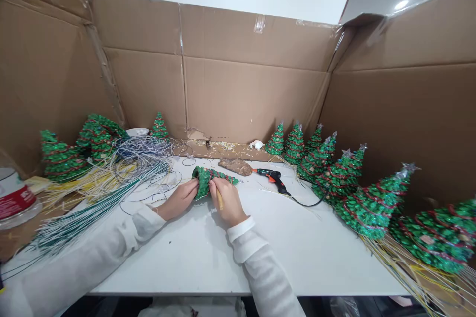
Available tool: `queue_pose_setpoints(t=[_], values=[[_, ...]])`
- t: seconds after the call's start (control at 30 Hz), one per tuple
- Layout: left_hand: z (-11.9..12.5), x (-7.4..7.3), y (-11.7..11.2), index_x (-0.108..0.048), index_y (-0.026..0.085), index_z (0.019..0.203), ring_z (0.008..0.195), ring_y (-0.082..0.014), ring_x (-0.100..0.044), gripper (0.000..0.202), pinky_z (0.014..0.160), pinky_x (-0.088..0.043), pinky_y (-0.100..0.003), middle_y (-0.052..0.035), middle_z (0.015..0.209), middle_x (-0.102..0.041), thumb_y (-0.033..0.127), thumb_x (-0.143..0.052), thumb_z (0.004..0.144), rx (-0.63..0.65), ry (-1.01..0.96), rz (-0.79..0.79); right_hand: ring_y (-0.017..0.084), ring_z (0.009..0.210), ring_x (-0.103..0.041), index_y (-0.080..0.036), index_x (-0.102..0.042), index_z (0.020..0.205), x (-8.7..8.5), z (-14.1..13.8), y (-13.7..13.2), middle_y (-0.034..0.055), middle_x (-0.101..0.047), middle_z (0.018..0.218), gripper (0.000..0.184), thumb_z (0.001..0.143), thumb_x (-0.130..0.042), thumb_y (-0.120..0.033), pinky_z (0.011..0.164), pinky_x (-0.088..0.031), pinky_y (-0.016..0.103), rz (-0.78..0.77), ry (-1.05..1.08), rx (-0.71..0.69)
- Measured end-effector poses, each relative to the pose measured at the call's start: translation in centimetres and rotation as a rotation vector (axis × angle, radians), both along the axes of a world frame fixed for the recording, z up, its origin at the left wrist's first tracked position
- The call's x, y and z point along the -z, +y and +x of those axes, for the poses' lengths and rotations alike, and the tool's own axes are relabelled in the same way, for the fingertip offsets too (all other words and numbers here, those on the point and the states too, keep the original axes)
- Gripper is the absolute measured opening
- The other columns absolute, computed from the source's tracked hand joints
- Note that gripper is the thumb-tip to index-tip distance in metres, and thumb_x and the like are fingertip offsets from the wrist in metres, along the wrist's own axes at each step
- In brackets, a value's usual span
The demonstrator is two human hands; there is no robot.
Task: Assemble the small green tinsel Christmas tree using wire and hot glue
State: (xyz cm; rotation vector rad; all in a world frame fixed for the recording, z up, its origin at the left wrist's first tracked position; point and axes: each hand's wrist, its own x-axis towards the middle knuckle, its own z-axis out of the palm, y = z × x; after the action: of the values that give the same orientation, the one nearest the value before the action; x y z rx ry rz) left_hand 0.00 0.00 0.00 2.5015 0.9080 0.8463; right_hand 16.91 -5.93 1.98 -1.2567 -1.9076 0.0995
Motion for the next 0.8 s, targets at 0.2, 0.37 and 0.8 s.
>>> queue_pose_setpoints(t=[0.2, 0.37, 0.8], values=[[0.02, -0.16, -0.1, -0.056, 0.017, 0.094, 0.086, -0.0189, -0.056, 0.027, 0.08, -0.044, -0.032, -0.0078, 0.094, -0.061, 0.023, -0.03, 0.09, -0.006, 0.001, -0.002, 0.014, 0.062, -0.046, -0.021, -0.041, 0.068, -0.02, -0.02, -0.07, -0.0002, -0.048, 0.064, 0.033, 0.094, -0.024, -0.03, 0.058, -0.033, 0.024, 0.002, -0.008, -0.007], [0.1, -0.28, -0.15, -0.056, 0.016, 0.096, 0.088, -0.0192, -0.057, 0.027, 0.08, -0.044, -0.031, -0.0087, 0.098, -0.061, 0.022, -0.03, 0.09, -0.001, 0.002, -0.001, 0.013, 0.059, -0.045, -0.02, -0.041, 0.065, 0.11, -0.14, -0.06, -0.0002, -0.047, 0.062, 0.034, 0.094, -0.026, -0.031, 0.058, -0.032, 0.024, 0.063, 0.011, 0.025], [-0.01, -0.1, -0.11, -0.055, 0.018, 0.095, 0.088, -0.0186, -0.056, 0.027, 0.081, -0.043, -0.03, -0.0075, 0.096, -0.06, 0.023, -0.029, 0.09, 0.005, 0.009, 0.026, 0.013, 0.062, -0.043, -0.02, -0.039, 0.065, 0.81, -0.47, 0.56, -0.0012, -0.045, 0.063, 0.026, 0.09, -0.037, -0.028, 0.06, -0.033, 0.025, 0.167, 0.111, 0.098]])
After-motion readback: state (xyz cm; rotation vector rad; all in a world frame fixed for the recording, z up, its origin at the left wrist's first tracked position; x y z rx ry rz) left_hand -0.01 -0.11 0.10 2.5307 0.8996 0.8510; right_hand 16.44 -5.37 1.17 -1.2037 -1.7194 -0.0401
